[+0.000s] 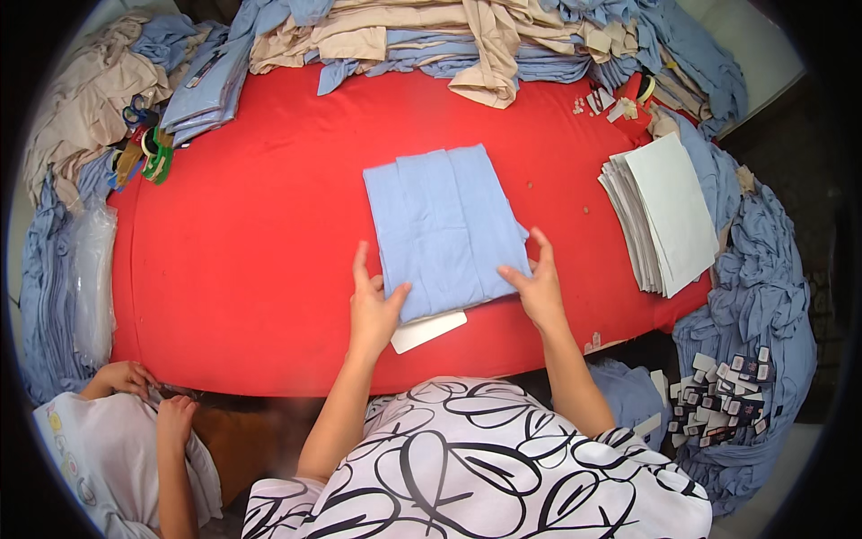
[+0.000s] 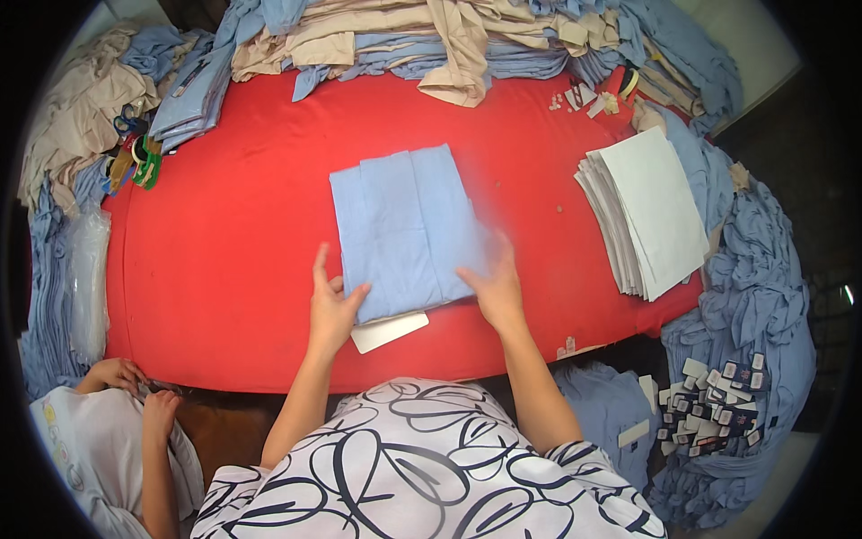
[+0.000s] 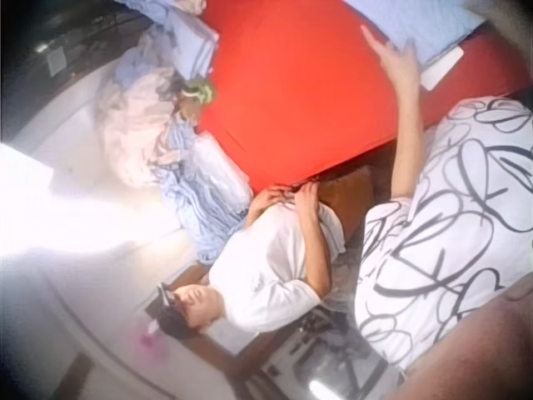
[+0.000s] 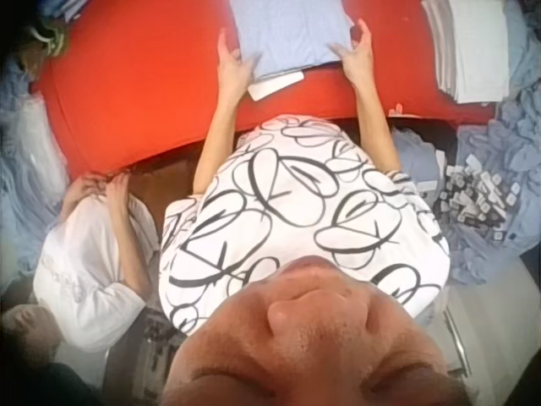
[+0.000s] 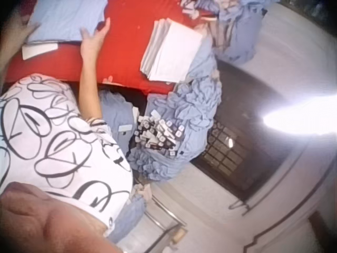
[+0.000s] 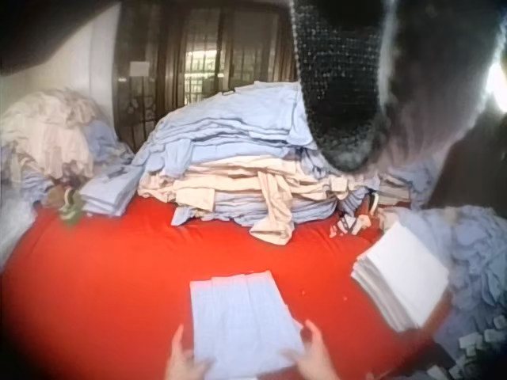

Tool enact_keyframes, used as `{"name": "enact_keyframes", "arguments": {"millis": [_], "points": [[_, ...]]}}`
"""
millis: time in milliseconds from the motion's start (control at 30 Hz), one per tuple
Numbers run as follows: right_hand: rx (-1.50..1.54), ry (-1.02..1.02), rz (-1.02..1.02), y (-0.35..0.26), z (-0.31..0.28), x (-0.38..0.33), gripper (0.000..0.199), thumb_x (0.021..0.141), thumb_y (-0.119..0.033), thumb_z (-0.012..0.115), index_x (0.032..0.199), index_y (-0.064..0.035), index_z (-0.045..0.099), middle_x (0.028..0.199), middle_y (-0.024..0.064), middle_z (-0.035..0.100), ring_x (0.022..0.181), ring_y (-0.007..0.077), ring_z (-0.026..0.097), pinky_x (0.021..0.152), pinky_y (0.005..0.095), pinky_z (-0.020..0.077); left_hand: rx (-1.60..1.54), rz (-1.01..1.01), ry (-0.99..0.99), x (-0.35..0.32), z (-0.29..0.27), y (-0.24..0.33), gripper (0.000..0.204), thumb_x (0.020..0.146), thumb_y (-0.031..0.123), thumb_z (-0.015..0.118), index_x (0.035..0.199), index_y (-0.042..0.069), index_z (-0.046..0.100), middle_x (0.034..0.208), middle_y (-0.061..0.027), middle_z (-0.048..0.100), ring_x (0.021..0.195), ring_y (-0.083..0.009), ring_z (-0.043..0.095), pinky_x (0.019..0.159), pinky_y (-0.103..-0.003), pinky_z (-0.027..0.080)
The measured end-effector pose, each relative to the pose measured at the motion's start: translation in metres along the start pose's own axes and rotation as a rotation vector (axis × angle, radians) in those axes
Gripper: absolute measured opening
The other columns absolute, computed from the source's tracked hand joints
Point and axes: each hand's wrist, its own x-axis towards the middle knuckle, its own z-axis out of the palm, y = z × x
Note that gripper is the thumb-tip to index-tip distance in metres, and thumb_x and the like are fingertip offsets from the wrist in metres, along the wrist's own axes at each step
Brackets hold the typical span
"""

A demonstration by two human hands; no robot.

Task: The person folds blue button-down shirts over a cardboard insert, attaches tags, and stacks the finished items on a workspace.

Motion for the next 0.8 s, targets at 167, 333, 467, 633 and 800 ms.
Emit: {"name": "enact_keyframes", "arguments": {"millis": [167, 333, 467, 633, 800], "points": [[0.721, -0.521, 0.142, -0.094, -0.057, 0.003, 0.046, 0.102, -0.029, 0.049, 0.138, 0.0006, 0.047, 0.119, 0.0236, 0.064, 0.093, 0.0347, 0.070, 0.075, 0.0422, 0.0626, -0.466, 0.076, -0.243, -0.014, -0.049, 0.085, 0.034, 0.098, 0.011, 0.057, 0.127, -0.006, 0.056, 0.104, -0.0173, 0.069, 0.097, -0.0206, 0.069, 0.082, -0.031, 0.058], [0.899, -0.694, 0.259, -0.131, -0.044, 0.054, 0.054, 0.104, -0.044, 0.043, 0.129, 0.0035, 0.049, 0.112, 0.0317, 0.065, 0.097, 0.0415, 0.070, 0.084, 0.0431, 0.0587, -0.248, 0.093, -0.258, 0.009, -0.070, 0.132, 0.028, 0.097, 0.021, 0.061, 0.103, -0.006, 0.062, 0.090, -0.0170, 0.072, 0.076, -0.0190, 0.071, 0.068, -0.028, 0.056], [0.600, -0.559, 0.543, -0.078, 0.008, 0.086, 0.029, 0.101, -0.017, 0.055, 0.108, 0.0118, 0.055, 0.095, 0.0274, 0.069, 0.080, 0.0315, 0.074, 0.066, 0.0301, 0.0653, 0.272, -0.085, -0.091, 0.069, -0.070, 0.079, 0.029, 0.094, 0.025, 0.067, 0.080, 0.000, 0.065, 0.066, -0.0098, 0.067, 0.052, -0.0100, 0.060, 0.049, -0.023, 0.044], [-0.347, -0.533, 0.445, -0.084, 0.026, 0.107, 0.033, 0.092, -0.021, 0.064, 0.117, 0.0008, 0.060, 0.104, 0.0190, 0.068, 0.092, 0.0298, 0.069, 0.081, 0.0373, 0.0567, 0.690, -0.148, -0.069, 0.109, -0.081, 0.045, 0.026, 0.093, 0.022, 0.068, 0.098, -0.003, 0.070, 0.077, -0.0108, 0.069, 0.075, -0.0180, 0.066, 0.070, -0.029, 0.053], [-0.700, -0.337, -0.345, -0.029, 0.050, 0.138, 0.031, 0.090, -0.014, 0.068, 0.119, -0.0017, 0.065, 0.084, 0.0092, 0.070, 0.081, 0.0195, 0.066, 0.077, 0.0330, 0.0518, 0.172, 0.106, -0.112, 0.145, -0.082, 0.012, 0.018, 0.091, 0.013, 0.069, 0.102, -0.001, 0.071, 0.083, -0.0091, 0.070, 0.076, -0.0182, 0.065, 0.072, -0.032, 0.054]]}}
